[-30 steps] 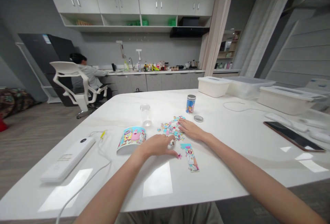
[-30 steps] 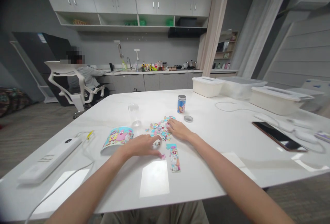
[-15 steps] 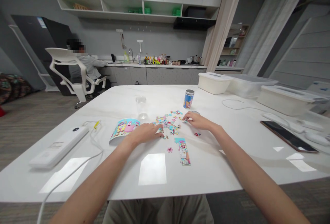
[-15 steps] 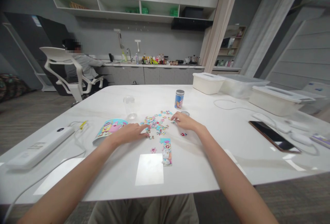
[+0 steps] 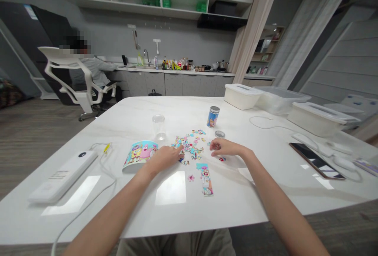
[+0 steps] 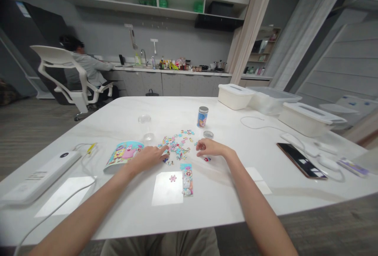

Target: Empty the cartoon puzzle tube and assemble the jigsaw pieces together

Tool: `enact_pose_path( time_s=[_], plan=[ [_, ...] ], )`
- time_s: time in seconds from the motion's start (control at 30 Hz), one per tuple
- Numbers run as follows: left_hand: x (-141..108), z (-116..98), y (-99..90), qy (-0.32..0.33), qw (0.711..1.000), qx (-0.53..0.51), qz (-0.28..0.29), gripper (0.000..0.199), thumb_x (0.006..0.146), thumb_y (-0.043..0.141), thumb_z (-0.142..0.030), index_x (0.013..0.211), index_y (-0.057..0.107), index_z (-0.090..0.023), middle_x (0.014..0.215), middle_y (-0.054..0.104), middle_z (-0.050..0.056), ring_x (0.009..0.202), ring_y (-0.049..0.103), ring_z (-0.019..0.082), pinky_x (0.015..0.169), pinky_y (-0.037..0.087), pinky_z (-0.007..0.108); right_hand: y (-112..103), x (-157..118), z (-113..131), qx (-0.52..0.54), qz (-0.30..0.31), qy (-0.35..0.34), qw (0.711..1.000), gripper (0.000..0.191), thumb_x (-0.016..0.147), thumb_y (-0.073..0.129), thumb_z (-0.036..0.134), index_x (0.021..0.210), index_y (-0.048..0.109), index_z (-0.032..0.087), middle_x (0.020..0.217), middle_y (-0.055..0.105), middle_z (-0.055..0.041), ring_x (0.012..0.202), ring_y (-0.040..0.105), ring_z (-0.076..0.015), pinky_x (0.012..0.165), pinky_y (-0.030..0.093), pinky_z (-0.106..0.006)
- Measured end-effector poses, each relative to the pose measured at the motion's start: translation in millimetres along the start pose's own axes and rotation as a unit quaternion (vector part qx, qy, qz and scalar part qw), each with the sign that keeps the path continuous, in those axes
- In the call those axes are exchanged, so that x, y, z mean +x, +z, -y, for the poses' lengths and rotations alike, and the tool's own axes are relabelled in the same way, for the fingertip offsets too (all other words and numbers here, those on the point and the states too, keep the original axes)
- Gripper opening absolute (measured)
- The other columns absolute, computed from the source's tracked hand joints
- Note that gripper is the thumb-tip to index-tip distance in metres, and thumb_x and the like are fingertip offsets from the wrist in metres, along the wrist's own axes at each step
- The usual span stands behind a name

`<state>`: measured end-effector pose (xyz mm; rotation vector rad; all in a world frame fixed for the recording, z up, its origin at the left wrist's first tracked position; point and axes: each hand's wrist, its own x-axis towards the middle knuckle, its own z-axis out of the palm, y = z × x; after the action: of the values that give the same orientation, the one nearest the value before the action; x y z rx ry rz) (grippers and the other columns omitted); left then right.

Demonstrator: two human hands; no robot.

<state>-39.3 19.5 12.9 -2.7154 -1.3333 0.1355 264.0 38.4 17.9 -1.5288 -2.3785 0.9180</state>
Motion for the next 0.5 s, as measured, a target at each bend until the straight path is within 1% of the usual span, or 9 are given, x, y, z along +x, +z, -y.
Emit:
enact_pose_path(
  time_s=[0.03, 0.1, 0.17, 0.23, 0.27, 0.33, 0.43, 0.5],
  plan=[
    [-0.2, -1.2, 1.0, 0.008, 1.0, 0.001, -0.005, 0.037, 0.101, 0.031, -0.04, 0.121, 0.051, -0.016, 0.083, 0.071, 0.013, 0.082, 0.07, 0.026, 0.071, 0.049, 0.032, -2.0, -2.4, 0.8, 0.011, 0.008, -0.001, 1.0, 0.025, 0.076, 0.065, 0.034, 0.093, 0.063, 0.016, 0.093, 0.065, -0.0079, 0.079, 0.057, -0.018, 0.072, 0.048, -0.032],
    [-1.2, -3.2, 1.9, 0.032, 0.999, 0.003, -0.014, 0.042, 0.101, 0.029, -0.045, 0.122, 0.051, -0.016, 0.082, 0.071, 0.013, 0.08, 0.07, 0.026, 0.07, 0.049, 0.032, -7.7, -8.6, 0.4, 0.045, 0.044, -0.003, 0.998, 0.028, 0.075, 0.066, 0.033, 0.097, 0.062, 0.015, 0.095, 0.065, -0.0077, 0.079, 0.058, -0.0173, 0.073, 0.049, -0.031],
    [-2.6, -4.0, 1.7, 0.062, 0.998, 0.006, -0.008, 0.045, 0.099, 0.031, -0.05, 0.121, 0.052, -0.016, 0.08, 0.071, 0.012, 0.077, 0.07, 0.027, 0.068, 0.049, 0.033, -13.2, -14.3, -2.2, 0.073, 0.086, -0.001, 0.994, 0.034, 0.069, 0.07, 0.026, 0.1, 0.062, 0.016, 0.097, 0.065, -0.0066, 0.081, 0.058, -0.0166, 0.074, 0.049, -0.03],
    [-3.9, -2.9, 1.2, 0.084, 0.996, 0.012, 0.004, 0.045, 0.098, 0.035, -0.052, 0.119, 0.053, -0.018, 0.078, 0.071, 0.011, 0.075, 0.069, 0.027, 0.067, 0.05, 0.033, -15.2, -16.8, -4.8, 0.072, 0.108, 0.011, 0.991, 0.038, 0.061, 0.072, 0.018, 0.099, 0.063, 0.017, 0.094, 0.065, -0.0043, 0.08, 0.057, -0.0158, 0.072, 0.049, -0.028],
    [-4.4, -1.9, 1.1, 0.088, 0.996, 0.014, 0.009, 0.044, 0.098, 0.036, -0.052, 0.118, 0.054, -0.018, 0.077, 0.071, 0.01, 0.074, 0.069, 0.027, 0.067, 0.05, 0.033, -14.6, -16.5, -5.3, 0.067, 0.108, 0.016, 0.992, 0.038, 0.061, 0.071, 0.016, 0.098, 0.063, 0.017, 0.09, 0.064, -0.0031, 0.078, 0.057, -0.0155, 0.07, 0.048, -0.027],
    [-4.6, 0.6, 1.4, 0.092, 0.996, 0.015, 0.008, 0.041, 0.098, 0.036, -0.05, 0.116, 0.055, -0.019, 0.076, 0.07, 0.01, 0.073, 0.069, 0.026, 0.067, 0.05, 0.033, -10.5, -13.2, -3.7, 0.059, 0.091, 0.018, 0.994, 0.031, 0.065, 0.068, 0.016, 0.096, 0.063, 0.017, 0.083, 0.062, -0.0016, 0.074, 0.056, -0.015, 0.068, 0.047, -0.028],
    [-3.6, 2.9, 2.6, 0.088, 0.996, -0.002, 0.0, 0.035, 0.099, 0.037, -0.045, 0.113, 0.057, -0.02, 0.075, 0.069, 0.009, 0.073, 0.069, 0.026, 0.067, 0.05, 0.033, -0.7, -5.1, 4.6, 0.046, 0.042, -0.001, 0.998, 0.019, 0.074, 0.061, 0.019, 0.093, 0.063, 0.018, 0.083, 0.064, -0.0026, 0.073, 0.057, -0.0154, 0.069, 0.047, -0.029],
    [-2.7, 3.1, 2.8, 0.084, 0.996, -0.013, -0.002, 0.032, 0.099, 0.037, -0.043, 0.11, 0.057, -0.02, 0.075, 0.068, 0.009, 0.071, 0.069, 0.025, 0.067, 0.05, 0.033, 5.7, -0.3, 11.8, 0.025, 0.015, -0.014, 0.999, 0.015, 0.076, 0.06, 0.021, 0.091, 0.063, 0.018, 0.083, 0.064, -0.003, 0.072, 0.057, -0.0157, 0.067, 0.047, -0.029]
  ],
)
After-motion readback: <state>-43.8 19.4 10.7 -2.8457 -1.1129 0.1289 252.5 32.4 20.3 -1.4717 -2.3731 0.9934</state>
